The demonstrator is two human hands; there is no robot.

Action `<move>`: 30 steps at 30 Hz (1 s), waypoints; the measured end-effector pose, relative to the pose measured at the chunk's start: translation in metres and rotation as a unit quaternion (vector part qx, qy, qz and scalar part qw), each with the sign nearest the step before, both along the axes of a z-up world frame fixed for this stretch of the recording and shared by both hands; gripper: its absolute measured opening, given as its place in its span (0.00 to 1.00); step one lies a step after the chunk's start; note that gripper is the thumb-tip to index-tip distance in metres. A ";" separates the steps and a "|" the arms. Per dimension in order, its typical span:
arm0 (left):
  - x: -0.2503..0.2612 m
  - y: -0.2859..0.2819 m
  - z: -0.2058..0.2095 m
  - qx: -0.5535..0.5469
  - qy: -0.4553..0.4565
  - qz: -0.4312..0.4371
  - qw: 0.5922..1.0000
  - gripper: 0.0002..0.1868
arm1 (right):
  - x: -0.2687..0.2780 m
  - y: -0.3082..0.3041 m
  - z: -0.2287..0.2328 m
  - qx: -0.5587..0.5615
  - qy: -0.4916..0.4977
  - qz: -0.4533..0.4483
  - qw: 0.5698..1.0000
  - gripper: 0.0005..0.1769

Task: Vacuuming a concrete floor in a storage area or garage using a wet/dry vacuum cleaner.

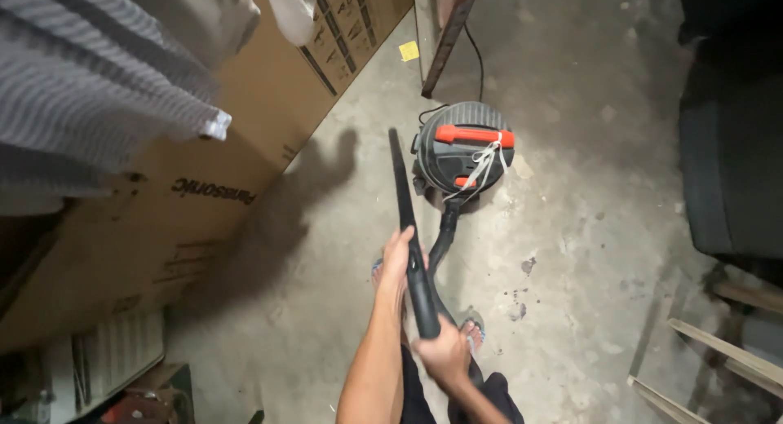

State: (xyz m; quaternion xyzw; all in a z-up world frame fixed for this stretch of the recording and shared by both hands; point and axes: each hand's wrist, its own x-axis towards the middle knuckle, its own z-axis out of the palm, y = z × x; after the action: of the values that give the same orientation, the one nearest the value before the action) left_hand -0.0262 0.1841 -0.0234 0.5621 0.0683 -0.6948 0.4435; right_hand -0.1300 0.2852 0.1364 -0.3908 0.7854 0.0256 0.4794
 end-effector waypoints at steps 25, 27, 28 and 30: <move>0.065 -0.275 0.016 -0.092 -0.059 -0.100 0.989 0.13 | 0.087 -0.259 -0.057 -0.096 -0.003 -0.073 0.993 0.29; 0.066 -0.274 0.021 -0.105 -0.050 -0.096 0.989 0.13 | 0.085 -0.258 -0.052 -0.088 -0.005 -0.076 0.993 0.28; 0.066 -0.273 0.024 -0.118 -0.041 -0.090 0.988 0.13 | 0.085 -0.256 -0.049 -0.080 -0.008 -0.077 0.994 0.27; 0.067 -0.269 0.037 -0.114 -0.022 -0.084 0.990 0.12 | 0.082 -0.245 -0.040 -0.090 -0.015 -0.080 0.993 0.26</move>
State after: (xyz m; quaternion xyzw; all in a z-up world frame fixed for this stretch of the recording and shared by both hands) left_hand 0.0413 -0.0846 0.0137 0.5267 -0.0686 -0.7205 0.4459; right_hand -0.0480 0.0400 0.0968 -0.3683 0.8060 -0.0899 0.4546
